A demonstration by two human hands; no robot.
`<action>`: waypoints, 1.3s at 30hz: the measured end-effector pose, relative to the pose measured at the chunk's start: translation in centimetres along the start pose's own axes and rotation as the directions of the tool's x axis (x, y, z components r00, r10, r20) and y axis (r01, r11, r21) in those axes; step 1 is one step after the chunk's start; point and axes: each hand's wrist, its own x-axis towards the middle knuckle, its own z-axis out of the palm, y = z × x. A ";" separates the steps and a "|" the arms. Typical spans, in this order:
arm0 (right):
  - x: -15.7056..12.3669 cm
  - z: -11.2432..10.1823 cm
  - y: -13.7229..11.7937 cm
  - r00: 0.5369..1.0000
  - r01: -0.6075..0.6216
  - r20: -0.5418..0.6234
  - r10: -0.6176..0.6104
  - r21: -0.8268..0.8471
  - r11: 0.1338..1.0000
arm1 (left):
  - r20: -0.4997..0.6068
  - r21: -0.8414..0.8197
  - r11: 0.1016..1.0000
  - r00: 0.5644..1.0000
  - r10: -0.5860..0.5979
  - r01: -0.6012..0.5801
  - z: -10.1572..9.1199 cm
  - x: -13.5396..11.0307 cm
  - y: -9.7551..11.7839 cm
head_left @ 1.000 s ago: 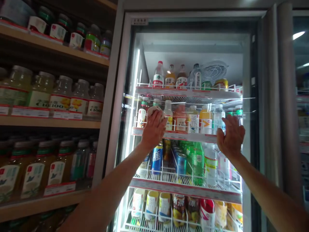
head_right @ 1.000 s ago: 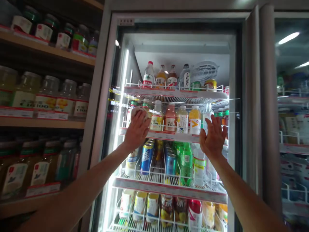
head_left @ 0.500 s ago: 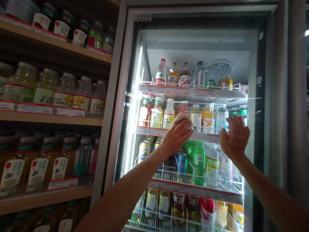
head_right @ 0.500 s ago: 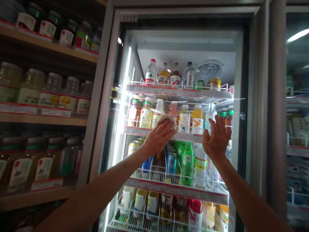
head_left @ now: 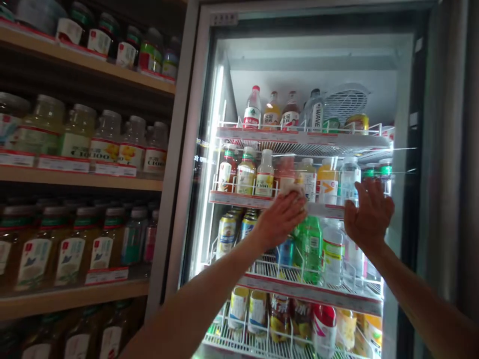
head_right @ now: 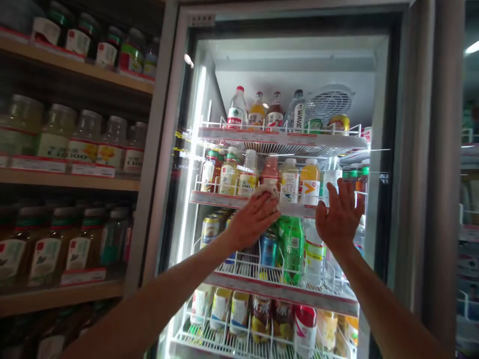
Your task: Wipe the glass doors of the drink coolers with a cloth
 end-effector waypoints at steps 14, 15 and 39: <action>0.0 -0.3 0.2 1.000 0.009 0.005 -0.009 0.009 1.000 | -0.095 0.144 0.990 0.995 0.009 0.005 0.0 -2.6 -0.1; -0.1 -0.2 0.2 1.000 0.016 -0.005 -0.016 0.015 1.000 | -0.113 0.156 0.988 0.994 -0.007 0.024 -0.5 -3.3 -1.0; -2.0 -0.1 -1.3 0.998 -0.057 -0.028 0.058 0.034 0.998 | -0.284 0.199 0.901 0.902 -0.324 0.386 -2.6 -7.8 -3.1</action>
